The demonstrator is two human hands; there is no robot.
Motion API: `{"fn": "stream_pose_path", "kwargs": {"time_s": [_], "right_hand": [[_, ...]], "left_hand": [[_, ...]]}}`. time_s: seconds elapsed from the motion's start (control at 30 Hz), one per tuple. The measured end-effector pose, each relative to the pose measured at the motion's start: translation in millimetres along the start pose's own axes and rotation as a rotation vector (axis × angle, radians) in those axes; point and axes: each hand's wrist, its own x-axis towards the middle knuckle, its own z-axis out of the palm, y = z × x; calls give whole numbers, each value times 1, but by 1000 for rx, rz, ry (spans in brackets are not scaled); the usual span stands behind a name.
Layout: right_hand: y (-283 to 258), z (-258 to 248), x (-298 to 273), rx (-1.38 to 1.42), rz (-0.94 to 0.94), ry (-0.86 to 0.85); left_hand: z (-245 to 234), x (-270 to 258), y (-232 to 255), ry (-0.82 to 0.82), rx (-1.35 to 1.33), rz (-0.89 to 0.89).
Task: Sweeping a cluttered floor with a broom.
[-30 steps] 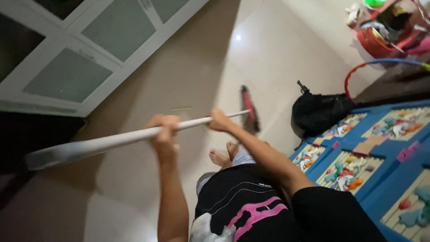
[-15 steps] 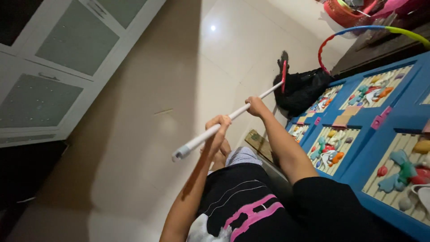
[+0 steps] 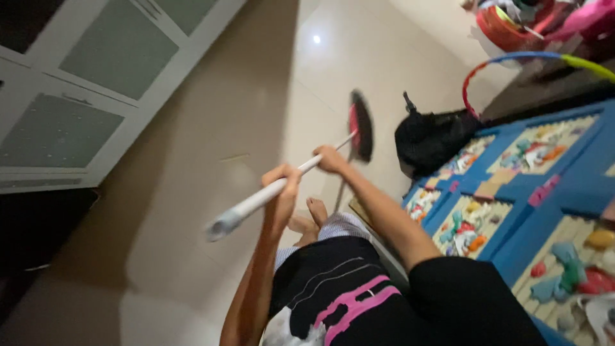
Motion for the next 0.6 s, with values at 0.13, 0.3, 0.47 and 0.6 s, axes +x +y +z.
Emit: {"fn": "stream_pose_path", "kwargs": {"time_s": [0.13,0.3,0.47,0.6], "right_hand": [[-125,-13,9,183,-169,15],[-220,-61,11,344,-112,-32],[-153,-72,30,217,-23,-72],[-50,-94,26,39,44,-127]], "left_hand": [[-44,4,65,94,-2,34],[-83,14,96,143,-239,214],[-72,31,81,132,-396,319],[-28,25,18,55,-139,212]]}}
